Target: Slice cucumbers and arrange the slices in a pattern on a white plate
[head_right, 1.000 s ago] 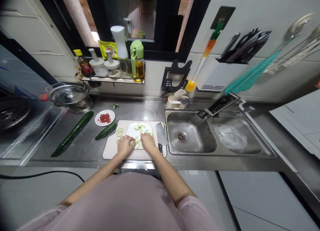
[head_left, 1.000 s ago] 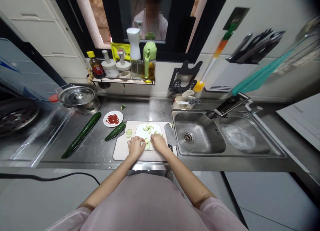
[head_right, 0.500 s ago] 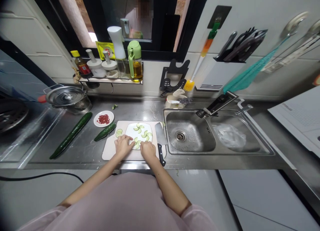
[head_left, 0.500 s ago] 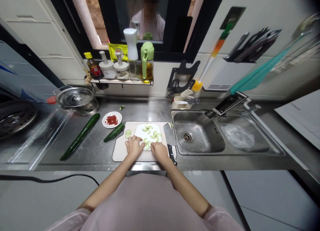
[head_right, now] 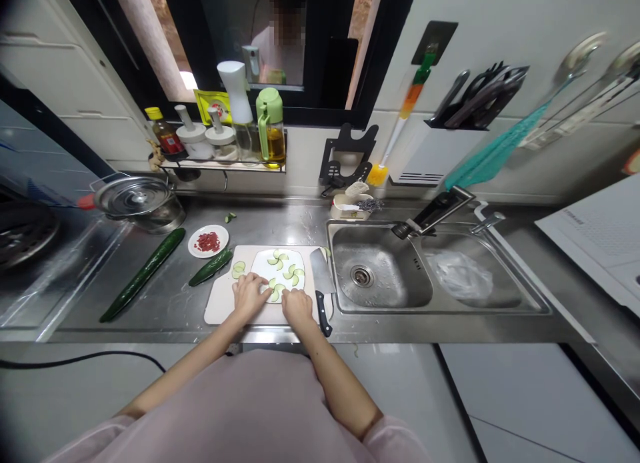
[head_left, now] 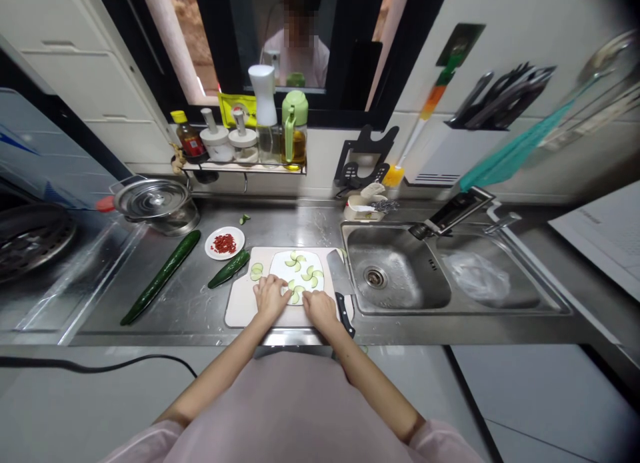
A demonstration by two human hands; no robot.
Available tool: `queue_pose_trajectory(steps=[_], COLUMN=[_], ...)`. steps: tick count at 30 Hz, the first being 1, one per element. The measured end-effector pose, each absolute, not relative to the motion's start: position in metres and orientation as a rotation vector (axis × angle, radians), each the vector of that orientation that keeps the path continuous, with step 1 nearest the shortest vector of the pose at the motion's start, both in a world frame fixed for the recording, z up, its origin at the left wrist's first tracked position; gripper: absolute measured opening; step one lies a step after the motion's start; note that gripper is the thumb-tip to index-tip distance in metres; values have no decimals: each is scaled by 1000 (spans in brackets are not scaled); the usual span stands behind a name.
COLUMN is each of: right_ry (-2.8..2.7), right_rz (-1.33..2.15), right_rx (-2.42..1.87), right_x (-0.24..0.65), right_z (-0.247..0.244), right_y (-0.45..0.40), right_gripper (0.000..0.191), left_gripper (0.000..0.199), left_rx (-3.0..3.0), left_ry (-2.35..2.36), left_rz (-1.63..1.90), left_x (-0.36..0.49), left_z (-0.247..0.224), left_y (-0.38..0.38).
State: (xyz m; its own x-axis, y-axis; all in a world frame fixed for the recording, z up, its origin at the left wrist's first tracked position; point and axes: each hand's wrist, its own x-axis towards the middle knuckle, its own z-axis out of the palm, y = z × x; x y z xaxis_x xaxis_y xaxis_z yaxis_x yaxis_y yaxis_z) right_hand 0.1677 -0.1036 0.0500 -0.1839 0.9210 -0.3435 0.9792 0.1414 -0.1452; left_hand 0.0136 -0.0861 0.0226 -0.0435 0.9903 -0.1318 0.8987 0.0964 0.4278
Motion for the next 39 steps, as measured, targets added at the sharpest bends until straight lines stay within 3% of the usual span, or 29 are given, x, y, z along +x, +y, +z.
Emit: queue_pose_trajectory(steps=[39], right_ry=[2389], right_rz=[-609], right_rx=[1800], right_x=[155], right_z=[53], right_y=[-99], right_gripper=[36], left_gripper=[23], left_rx=[1818], left_ry=[2022], left_rz=[465], left_x=[12], left_z=[14], left_y=[-86])
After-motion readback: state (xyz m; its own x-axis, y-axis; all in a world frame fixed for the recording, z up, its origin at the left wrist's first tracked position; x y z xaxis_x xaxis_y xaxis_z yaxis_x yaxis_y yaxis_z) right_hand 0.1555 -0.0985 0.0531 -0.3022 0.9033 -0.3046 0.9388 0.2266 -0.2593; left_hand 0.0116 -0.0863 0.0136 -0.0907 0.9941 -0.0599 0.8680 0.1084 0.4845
